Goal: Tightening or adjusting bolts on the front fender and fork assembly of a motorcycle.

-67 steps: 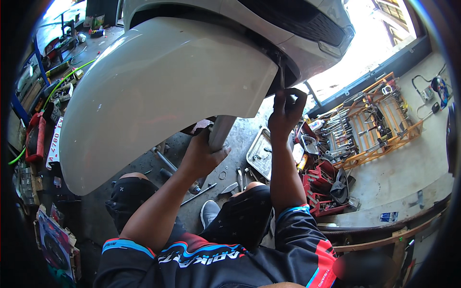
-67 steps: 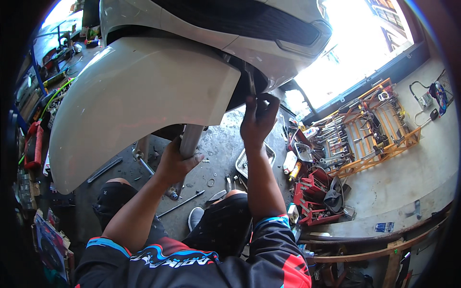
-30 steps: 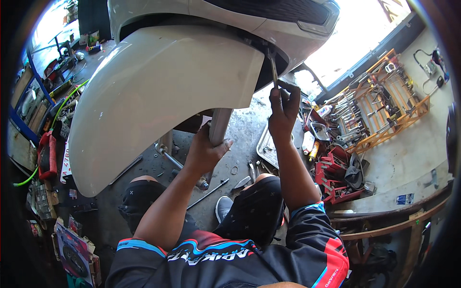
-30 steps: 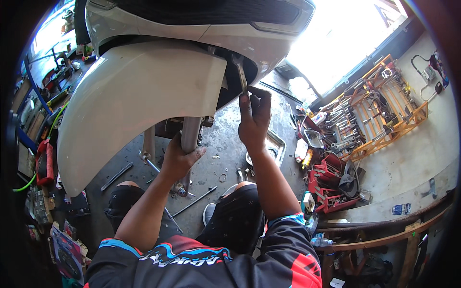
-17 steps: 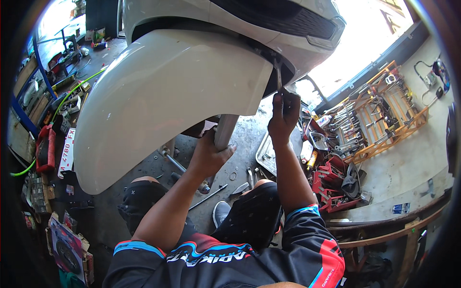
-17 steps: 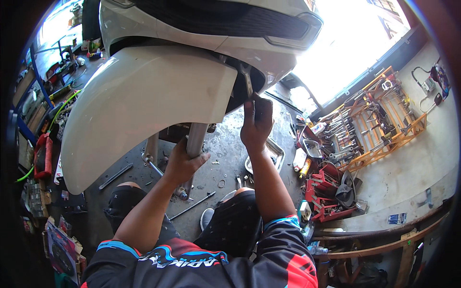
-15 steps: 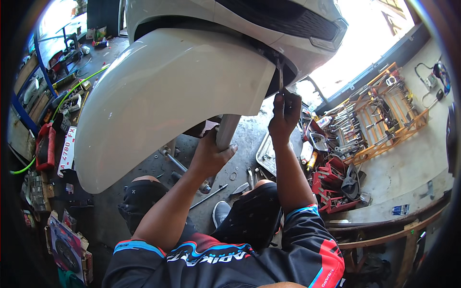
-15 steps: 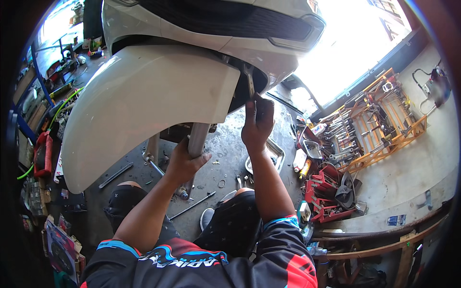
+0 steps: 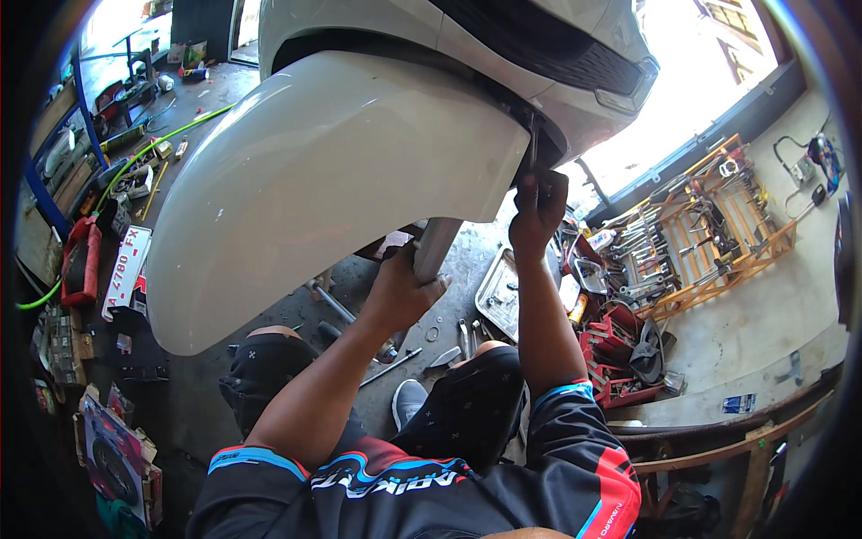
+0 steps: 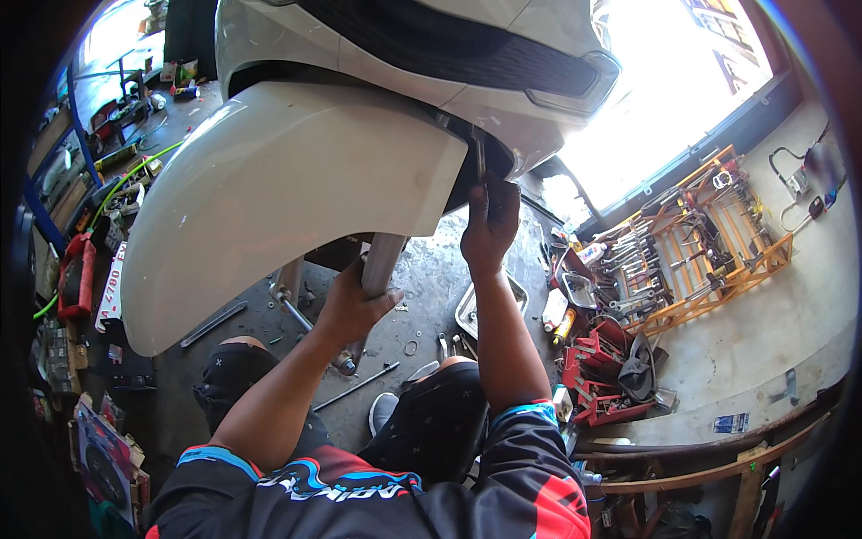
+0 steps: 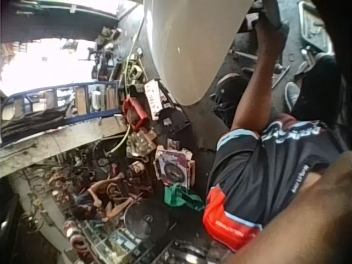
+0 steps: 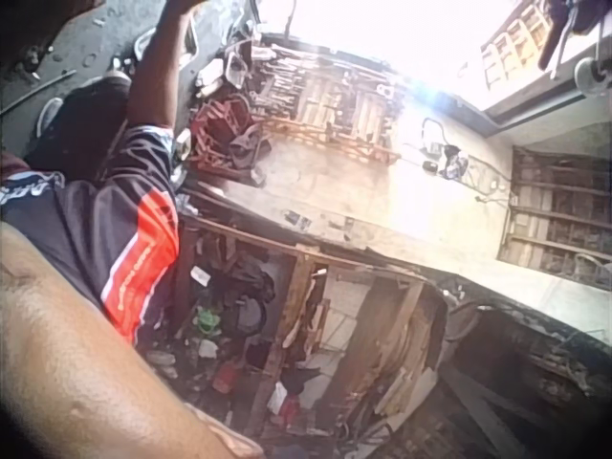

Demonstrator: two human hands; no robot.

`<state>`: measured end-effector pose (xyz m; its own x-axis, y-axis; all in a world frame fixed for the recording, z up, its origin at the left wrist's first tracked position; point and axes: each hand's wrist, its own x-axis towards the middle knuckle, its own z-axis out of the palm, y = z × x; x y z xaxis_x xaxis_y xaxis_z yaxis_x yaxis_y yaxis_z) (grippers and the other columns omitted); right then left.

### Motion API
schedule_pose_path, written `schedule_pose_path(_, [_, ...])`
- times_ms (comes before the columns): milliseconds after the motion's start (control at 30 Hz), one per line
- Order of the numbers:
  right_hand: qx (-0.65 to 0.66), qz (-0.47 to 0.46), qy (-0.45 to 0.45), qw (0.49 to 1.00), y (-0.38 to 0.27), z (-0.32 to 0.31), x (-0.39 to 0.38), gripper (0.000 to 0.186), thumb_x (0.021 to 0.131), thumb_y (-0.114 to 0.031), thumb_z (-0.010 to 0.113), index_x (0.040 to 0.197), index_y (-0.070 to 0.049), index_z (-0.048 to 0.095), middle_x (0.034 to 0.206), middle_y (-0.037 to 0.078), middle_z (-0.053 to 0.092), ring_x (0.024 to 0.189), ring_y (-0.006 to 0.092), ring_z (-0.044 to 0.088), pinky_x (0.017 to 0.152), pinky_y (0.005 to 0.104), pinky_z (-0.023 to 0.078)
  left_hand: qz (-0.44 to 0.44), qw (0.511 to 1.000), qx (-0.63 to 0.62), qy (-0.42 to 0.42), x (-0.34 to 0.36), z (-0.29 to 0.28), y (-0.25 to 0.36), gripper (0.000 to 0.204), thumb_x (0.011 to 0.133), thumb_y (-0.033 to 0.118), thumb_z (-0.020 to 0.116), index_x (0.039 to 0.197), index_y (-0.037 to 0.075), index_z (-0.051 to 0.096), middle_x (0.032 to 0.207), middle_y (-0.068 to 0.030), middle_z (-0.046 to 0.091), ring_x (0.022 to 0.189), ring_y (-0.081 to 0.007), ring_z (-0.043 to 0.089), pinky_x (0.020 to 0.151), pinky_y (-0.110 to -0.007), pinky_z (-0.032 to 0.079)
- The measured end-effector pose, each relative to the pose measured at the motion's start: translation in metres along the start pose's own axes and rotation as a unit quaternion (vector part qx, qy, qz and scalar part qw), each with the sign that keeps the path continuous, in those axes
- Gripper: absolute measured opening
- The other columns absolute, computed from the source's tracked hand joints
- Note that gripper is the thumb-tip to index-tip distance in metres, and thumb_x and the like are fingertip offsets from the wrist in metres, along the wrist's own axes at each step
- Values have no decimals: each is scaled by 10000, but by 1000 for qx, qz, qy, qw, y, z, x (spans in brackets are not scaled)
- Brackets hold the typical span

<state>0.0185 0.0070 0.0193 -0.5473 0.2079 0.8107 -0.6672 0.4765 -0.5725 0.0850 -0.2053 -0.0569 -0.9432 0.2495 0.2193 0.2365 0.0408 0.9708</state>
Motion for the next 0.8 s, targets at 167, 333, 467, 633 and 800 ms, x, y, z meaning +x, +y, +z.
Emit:
schedule_pose_path(167, [70, 161, -2, 984, -49, 13, -5, 187, 961, -176, 607, 1079, -69, 510, 676, -19, 474, 493, 20, 346, 430, 189, 260, -3, 1000, -14, -12, 2, -5, 2, 479, 749, 223, 778, 1059, -58, 545, 895, -190, 636, 804, -273, 631, 765, -395, 500])
schedule_pose_path(333, [152, 277, 1, 949, -105, 12, -8, 209, 965, -129, 553, 1158, -67, 501, 657, -13, 466, 479, 41, 366, 410, 197, 291, 12, 1000, -24, -3, 0, -1, 3, 449, 749, 203, 775, 1046, -56, 559, 876, -180, 640, 786, -263, 632, 750, -388, 505])
schedule_pose_path(467, [264, 378, 36, 886, -157, 40, -19, 234, 964, -87, 508, 1193, -57, 474, 750, 9, 495, 531, 68, 432, 443, 229, 357, 19, 1000, -9, 12, -1, -5, -7, 410, 756, 204, 763, 1016, -53, 579, 867, -195, 650, 791, -291, 649, 750, -391, 508])
schedule_pose_path(633, [350, 387, 78, 849, -186, 46, -16, 254, 980, -116, 520, 1217, -33, 484, 776, 36, 508, 592, 90, 474, 482, 251, 396, 45, 999, -17, 3, 4, 2, -8, 419, 755, 213, 763, 1013, -61, 581, 873, -215, 654, 798, -322, 659, 754, -400, 511])
schedule_pose_path(800, [220, 335, 25, 916, -136, 15, -41, 230, 992, -140, 511, 1206, -67, 470, 746, 1, 478, 554, 47, 407, 447, 209, 343, 16, 1000, -12, 6, -1, 3, 2, 442, 756, 230, 781, 1036, -32, 561, 855, -140, 626, 762, -223, 601, 728, -366, 495])
